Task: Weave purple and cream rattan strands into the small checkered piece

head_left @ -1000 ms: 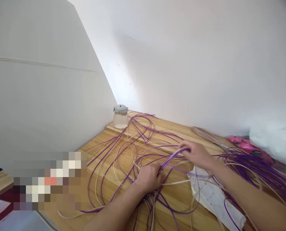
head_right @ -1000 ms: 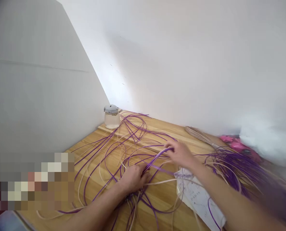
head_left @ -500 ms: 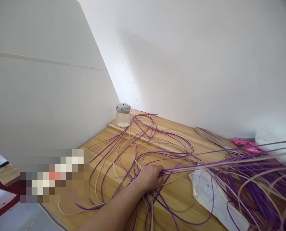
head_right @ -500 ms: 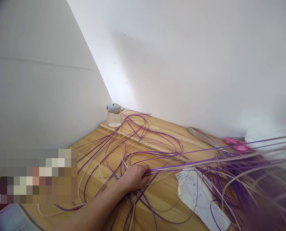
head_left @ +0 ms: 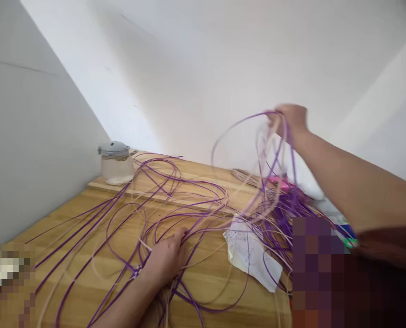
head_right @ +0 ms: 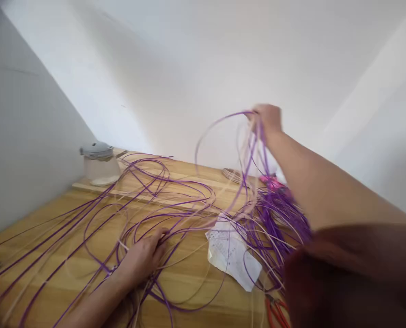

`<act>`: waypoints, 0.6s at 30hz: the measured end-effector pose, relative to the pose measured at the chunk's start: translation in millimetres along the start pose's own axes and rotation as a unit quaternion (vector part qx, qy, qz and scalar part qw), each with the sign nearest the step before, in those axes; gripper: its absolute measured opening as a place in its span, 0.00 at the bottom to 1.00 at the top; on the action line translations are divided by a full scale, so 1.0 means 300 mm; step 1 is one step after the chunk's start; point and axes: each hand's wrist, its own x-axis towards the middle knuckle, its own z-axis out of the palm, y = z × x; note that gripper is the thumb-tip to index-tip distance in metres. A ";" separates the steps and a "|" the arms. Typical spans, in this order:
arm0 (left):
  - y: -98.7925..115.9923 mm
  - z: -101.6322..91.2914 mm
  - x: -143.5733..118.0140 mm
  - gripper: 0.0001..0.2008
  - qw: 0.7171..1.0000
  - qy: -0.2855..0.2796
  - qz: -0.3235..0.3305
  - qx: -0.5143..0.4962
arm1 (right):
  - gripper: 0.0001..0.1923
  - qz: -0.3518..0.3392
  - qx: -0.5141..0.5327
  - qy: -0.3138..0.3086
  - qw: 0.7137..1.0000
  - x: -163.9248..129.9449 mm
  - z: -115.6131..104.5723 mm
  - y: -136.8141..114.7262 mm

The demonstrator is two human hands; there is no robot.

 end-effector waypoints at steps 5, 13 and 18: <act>-0.026 0.026 0.010 0.28 0.999 0.027 -0.028 0.002 | 0.40 -0.026 0.002 -0.161 0.987 0.098 0.275 -0.075; -0.045 0.027 0.015 0.26 0.999 0.018 0.017 0.047 | 0.17 -0.026 0.061 -0.339 0.939 -0.499 0.260 0.096; -0.095 0.045 0.036 0.21 0.985 0.101 0.098 0.099 | 0.17 0.093 0.051 -0.297 0.949 -1.019 -0.024 0.236</act>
